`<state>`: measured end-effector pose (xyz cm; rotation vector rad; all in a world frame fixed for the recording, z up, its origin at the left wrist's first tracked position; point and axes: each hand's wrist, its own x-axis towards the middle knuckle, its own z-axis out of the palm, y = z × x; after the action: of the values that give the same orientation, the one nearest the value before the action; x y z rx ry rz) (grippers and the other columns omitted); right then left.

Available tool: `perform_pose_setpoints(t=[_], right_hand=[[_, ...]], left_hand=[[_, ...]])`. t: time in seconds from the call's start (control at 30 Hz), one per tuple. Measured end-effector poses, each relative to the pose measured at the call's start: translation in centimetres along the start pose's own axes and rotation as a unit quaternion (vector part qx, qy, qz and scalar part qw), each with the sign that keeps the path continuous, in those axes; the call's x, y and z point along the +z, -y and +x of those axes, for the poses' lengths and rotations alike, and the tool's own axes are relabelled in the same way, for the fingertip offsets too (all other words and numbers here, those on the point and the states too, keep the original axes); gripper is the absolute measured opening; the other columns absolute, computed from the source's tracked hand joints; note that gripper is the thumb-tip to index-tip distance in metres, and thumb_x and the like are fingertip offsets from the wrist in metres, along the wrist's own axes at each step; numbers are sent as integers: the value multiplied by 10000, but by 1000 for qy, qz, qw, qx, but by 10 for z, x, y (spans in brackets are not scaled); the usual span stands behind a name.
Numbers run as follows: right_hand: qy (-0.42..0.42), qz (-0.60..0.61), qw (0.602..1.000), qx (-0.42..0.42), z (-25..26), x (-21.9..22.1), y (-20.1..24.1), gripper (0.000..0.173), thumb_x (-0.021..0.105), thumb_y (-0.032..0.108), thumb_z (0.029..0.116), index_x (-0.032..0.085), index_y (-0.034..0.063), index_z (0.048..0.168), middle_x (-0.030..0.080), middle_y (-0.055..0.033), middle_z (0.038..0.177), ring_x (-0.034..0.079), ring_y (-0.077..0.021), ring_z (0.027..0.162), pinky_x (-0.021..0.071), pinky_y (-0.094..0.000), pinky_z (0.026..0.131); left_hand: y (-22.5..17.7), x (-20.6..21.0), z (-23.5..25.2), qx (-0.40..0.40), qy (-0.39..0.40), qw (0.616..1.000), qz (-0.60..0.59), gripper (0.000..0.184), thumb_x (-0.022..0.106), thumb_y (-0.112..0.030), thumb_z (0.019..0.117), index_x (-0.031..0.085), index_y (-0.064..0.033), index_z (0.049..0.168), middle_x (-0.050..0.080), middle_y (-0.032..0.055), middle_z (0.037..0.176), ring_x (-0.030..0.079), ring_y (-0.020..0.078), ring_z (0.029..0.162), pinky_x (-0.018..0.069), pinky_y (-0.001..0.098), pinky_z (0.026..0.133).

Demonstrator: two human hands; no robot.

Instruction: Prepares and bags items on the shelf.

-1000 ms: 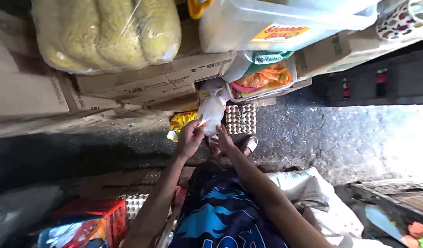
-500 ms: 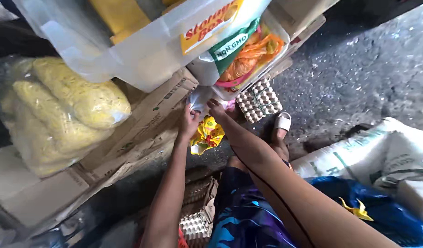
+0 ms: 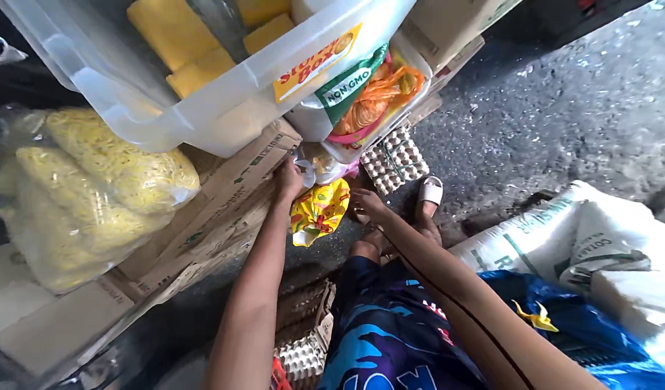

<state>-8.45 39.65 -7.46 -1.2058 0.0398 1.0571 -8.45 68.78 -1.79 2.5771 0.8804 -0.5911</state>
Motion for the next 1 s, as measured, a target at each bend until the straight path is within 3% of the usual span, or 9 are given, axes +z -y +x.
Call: perform_pose_setpoints(t=[0.03, 0.07, 0.13, 0.3, 0.5, 0.73, 0.9, 1.0], right_hand=[[-21, 9, 999, 30, 9, -23, -38, 446, 513, 250, 1067, 522, -55, 1392, 660, -281, 1193, 705, -318, 956, 596, -427, 740], [-65, 6, 991, 118, 12, -38, -49, 437, 559, 338, 1048, 576, 62, 1387, 691, -186, 1200, 704, -271, 982, 585, -442, 793], [-138, -11, 964, 227, 4, -62, -38, 424, 571, 383, 1042, 600, 123, 1376, 695, -122, 1210, 689, -240, 1019, 567, -452, 860], [-237, -36, 942, 233, -62, -134, -3, 425, 556, 393, 1047, 592, 124, 1374, 700, -109, 1173, 693, -216, 970, 572, -419, 848], [-331, -15, 918, 216, -134, -202, 5, 423, 527, 387, 1057, 565, 128, 1389, 696, -100, 1196, 697, -225, 991, 572, -438, 842], [-363, -4, 904, 225, -184, -201, -7, 388, 518, 336, 1069, 584, 84, 1356, 719, -110, 1149, 716, -226, 960, 591, -422, 803], [-331, -36, 906, 260, -209, -195, -24, 420, 507, 343, 1073, 562, 74, 1391, 691, -152, 1219, 701, -275, 1033, 578, -470, 861], [-335, -55, 899, 278, -223, -193, -18, 415, 515, 333, 1071, 559, 74, 1393, 685, -155, 1224, 692, -271, 1035, 567, -454, 855]], left_hand=[[-1, 1, 2, -2, -5, 1000, 8, 423, 513, -160, 1035, 532, -27, 1435, 653, 204, 1307, 610, 348, 1257, 452, 540, 1104], [-2, 1, 2, -4, -12, 1000, 18, 428, 549, -152, 1010, 550, -29, 1421, 644, 205, 1322, 596, 355, 1274, 439, 545, 1116], [-2, 1, 0, -10, -17, 999, 39, 433, 581, -146, 978, 570, -35, 1397, 620, 211, 1355, 567, 375, 1302, 417, 561, 1129], [-10, -9, -13, -44, 39, 997, 42, 402, 558, -225, 992, 604, -89, 1368, 676, 231, 1245, 645, 426, 1174, 496, 665, 976], [-26, -49, -45, -24, -9, 1000, 7, 374, 447, -198, 1053, 607, -97, 1374, 675, 212, 1268, 638, 400, 1203, 488, 637, 1007], [-20, -31, -83, -56, -50, 997, -6, 342, 475, -260, 1048, 639, -100, 1301, 705, 223, 1149, 687, 428, 1049, 533, 667, 848], [-3, -7, -64, -76, -31, 997, 10, 335, 610, -256, 982, 673, -153, 1295, 710, 190, 1183, 669, 403, 1126, 517, 657, 930], [-6, -1, -55, -57, -39, 996, -48, 311, 592, -233, 1009, 668, -122, 1289, 708, 187, 1202, 669, 393, 1143, 509, 647, 967]])
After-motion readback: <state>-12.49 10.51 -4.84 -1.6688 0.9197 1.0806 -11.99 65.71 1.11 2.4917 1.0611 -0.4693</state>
